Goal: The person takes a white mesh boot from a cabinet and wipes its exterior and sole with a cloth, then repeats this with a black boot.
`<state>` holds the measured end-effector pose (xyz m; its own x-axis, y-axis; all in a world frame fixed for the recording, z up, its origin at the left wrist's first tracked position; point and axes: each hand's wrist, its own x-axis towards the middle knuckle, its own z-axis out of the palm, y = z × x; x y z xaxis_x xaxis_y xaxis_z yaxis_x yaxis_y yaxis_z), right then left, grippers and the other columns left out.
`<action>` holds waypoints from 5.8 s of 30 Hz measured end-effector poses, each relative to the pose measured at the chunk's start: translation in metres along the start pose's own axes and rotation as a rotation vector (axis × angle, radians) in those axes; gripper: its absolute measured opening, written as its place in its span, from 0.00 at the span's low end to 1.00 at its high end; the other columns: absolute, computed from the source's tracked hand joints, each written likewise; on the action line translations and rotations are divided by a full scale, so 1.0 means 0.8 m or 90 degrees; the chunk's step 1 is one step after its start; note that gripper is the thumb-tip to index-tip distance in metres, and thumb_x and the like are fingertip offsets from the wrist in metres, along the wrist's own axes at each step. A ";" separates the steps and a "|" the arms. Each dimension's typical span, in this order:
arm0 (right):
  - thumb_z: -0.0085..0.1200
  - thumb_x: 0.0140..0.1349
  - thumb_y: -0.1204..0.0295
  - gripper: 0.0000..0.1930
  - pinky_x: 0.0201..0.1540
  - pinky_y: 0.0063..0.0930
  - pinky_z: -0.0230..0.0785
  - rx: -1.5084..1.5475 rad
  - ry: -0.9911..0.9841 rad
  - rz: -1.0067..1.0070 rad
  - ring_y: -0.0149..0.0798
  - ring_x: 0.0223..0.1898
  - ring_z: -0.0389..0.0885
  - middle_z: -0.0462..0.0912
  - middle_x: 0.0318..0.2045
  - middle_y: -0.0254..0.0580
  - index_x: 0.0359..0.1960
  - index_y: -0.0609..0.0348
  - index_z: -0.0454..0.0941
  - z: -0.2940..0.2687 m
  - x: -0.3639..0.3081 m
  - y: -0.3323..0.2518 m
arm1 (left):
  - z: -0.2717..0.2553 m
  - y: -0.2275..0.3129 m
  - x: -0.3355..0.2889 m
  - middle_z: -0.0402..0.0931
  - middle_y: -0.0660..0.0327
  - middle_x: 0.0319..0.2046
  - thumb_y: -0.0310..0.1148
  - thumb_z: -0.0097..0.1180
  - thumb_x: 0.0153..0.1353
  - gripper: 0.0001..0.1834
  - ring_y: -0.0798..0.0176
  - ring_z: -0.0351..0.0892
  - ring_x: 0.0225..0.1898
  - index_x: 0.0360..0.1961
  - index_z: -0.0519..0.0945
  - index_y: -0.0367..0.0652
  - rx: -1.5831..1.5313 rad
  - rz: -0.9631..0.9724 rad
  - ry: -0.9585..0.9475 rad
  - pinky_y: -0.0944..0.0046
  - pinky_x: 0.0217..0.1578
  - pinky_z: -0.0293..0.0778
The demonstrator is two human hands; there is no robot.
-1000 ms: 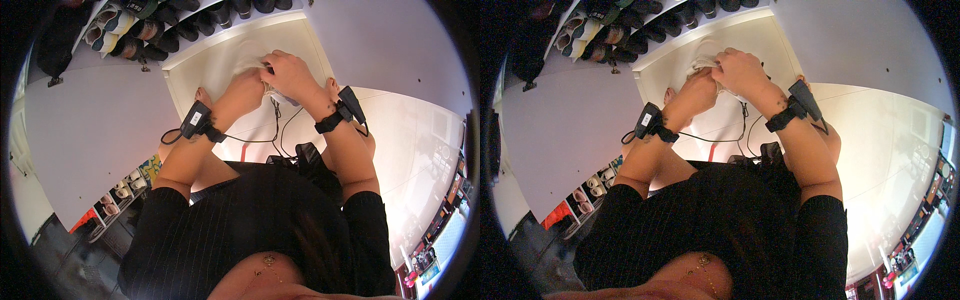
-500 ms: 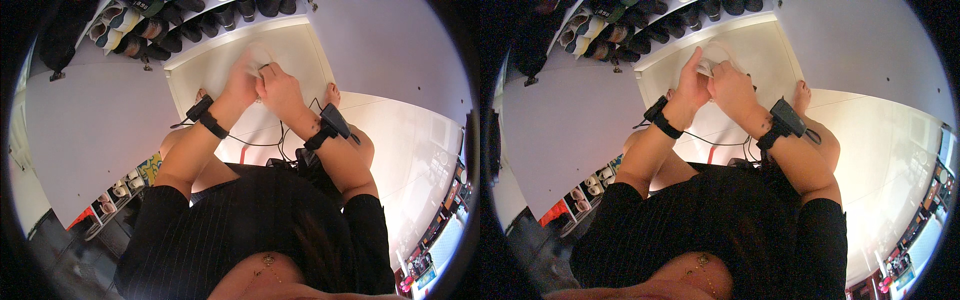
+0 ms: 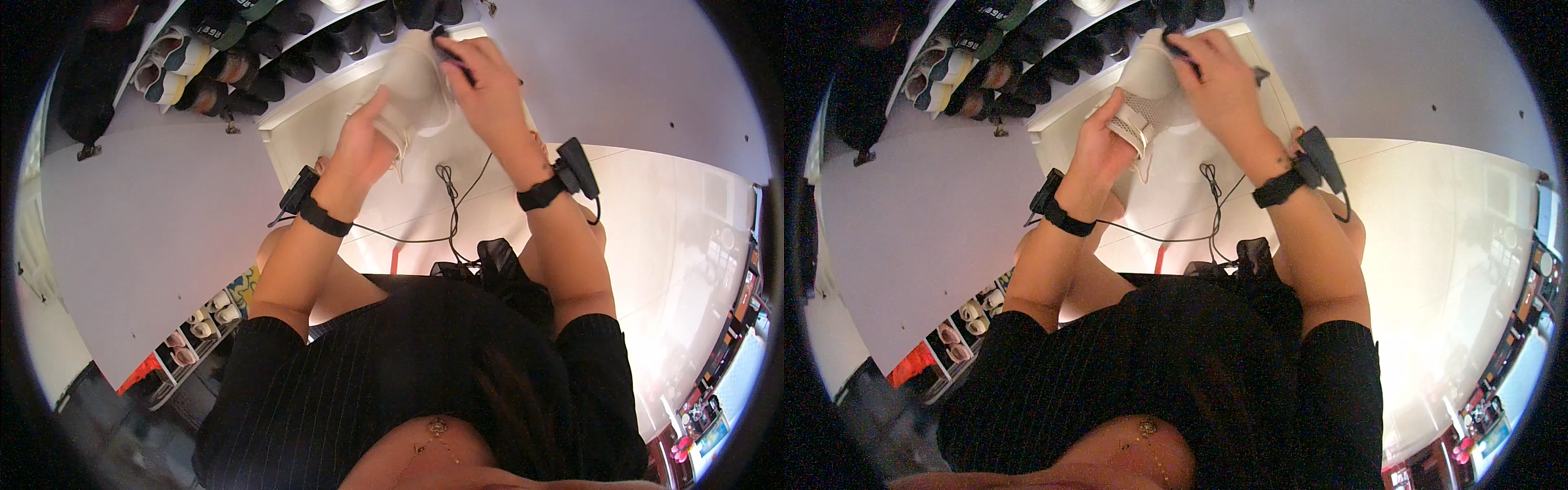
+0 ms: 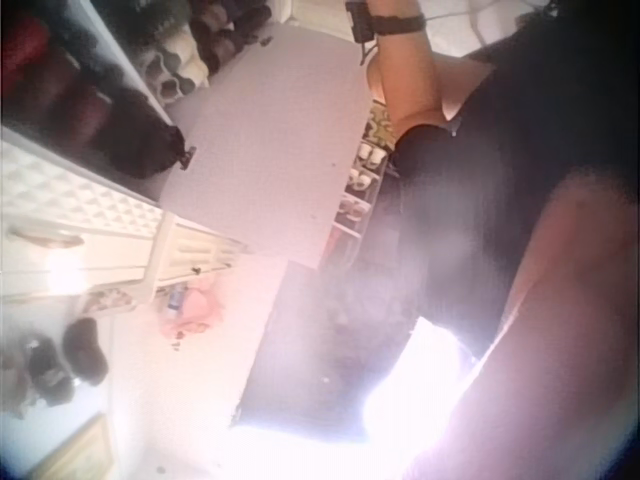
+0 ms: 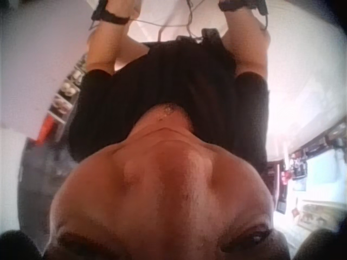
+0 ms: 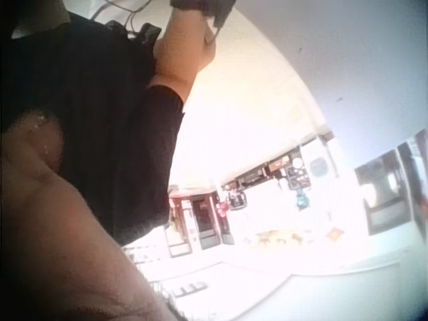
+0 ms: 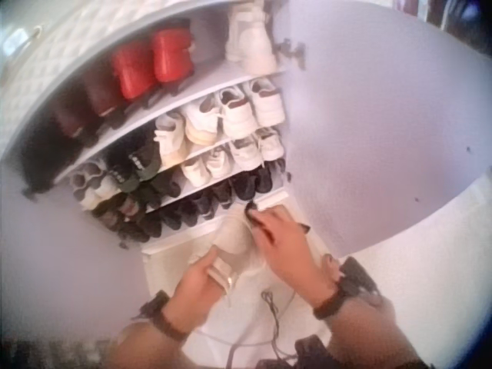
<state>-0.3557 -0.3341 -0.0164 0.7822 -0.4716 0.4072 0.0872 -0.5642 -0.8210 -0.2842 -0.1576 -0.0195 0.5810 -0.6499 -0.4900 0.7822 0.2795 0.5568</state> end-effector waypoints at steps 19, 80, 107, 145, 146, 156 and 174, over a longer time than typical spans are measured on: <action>0.51 0.61 0.73 0.15 0.36 0.38 0.77 -0.157 -0.064 -0.106 0.46 0.35 0.82 0.77 0.40 0.39 0.49 0.52 0.79 0.028 -0.026 -0.020 | 0.017 0.017 -0.018 0.73 0.54 0.58 0.45 0.42 0.74 0.25 0.54 0.72 0.61 0.63 0.67 0.38 0.022 -0.009 -0.058 0.52 0.63 0.66; 0.53 0.65 0.75 0.15 0.41 0.16 0.64 0.051 -0.023 0.008 0.28 0.38 0.72 0.73 0.38 0.31 0.52 0.48 0.83 -0.040 0.020 -0.004 | 0.016 0.032 -0.018 0.74 0.48 0.57 0.40 0.47 0.72 0.26 0.52 0.76 0.57 0.62 0.68 0.30 0.064 0.000 -0.036 0.53 0.60 0.71; 0.53 0.58 0.74 0.14 0.44 0.37 0.78 -0.115 -0.154 -0.098 0.44 0.41 0.82 0.78 0.41 0.36 0.43 0.46 0.85 -0.001 -0.023 -0.025 | 0.016 -0.005 -0.048 0.81 0.43 0.37 0.38 0.51 0.59 0.17 0.37 0.80 0.40 0.48 0.80 0.46 1.210 0.108 -0.007 0.45 0.44 0.75; 0.53 0.60 0.75 0.12 0.43 0.39 0.76 -0.219 -0.169 -0.019 0.47 0.43 0.81 0.78 0.40 0.39 0.42 0.47 0.86 -0.017 -0.009 0.016 | -0.008 -0.034 -0.033 0.81 0.45 0.30 0.34 0.55 0.56 0.14 0.39 0.81 0.30 0.39 0.82 0.36 1.159 0.354 -0.128 0.47 0.36 0.77; 0.52 0.62 0.74 0.13 0.43 0.40 0.75 -0.153 -0.095 0.005 0.48 0.43 0.80 0.78 0.40 0.40 0.45 0.47 0.85 -0.016 -0.009 0.016 | -0.004 -0.024 -0.024 0.81 0.49 0.29 0.32 0.56 0.59 0.12 0.44 0.81 0.28 0.41 0.82 0.37 1.037 0.443 -0.099 0.51 0.33 0.76; 0.54 0.63 0.75 0.22 0.45 0.38 0.76 -0.108 0.001 -0.026 0.50 0.44 0.79 0.72 0.48 0.48 0.61 0.45 0.75 0.009 -0.041 -0.012 | 0.011 0.036 -0.023 0.80 0.62 0.41 0.30 0.57 0.67 0.11 0.68 0.79 0.41 0.48 0.78 0.38 0.222 0.155 0.077 0.65 0.40 0.75; 0.56 0.57 0.71 0.22 0.45 0.42 0.76 -0.336 -0.370 0.237 0.51 0.42 0.81 0.75 0.46 0.48 0.56 0.49 0.77 0.012 -0.062 0.034 | 0.001 0.090 -0.024 0.72 0.49 0.60 0.35 0.47 0.71 0.22 0.45 0.71 0.61 0.61 0.70 0.32 0.013 0.155 0.102 0.43 0.64 0.63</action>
<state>-0.3863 -0.3197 -0.0629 0.9065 -0.3486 -0.2381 -0.4222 -0.7503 -0.5087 -0.2394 -0.1254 0.0307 0.7802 -0.4453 -0.4394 0.6121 0.3982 0.6832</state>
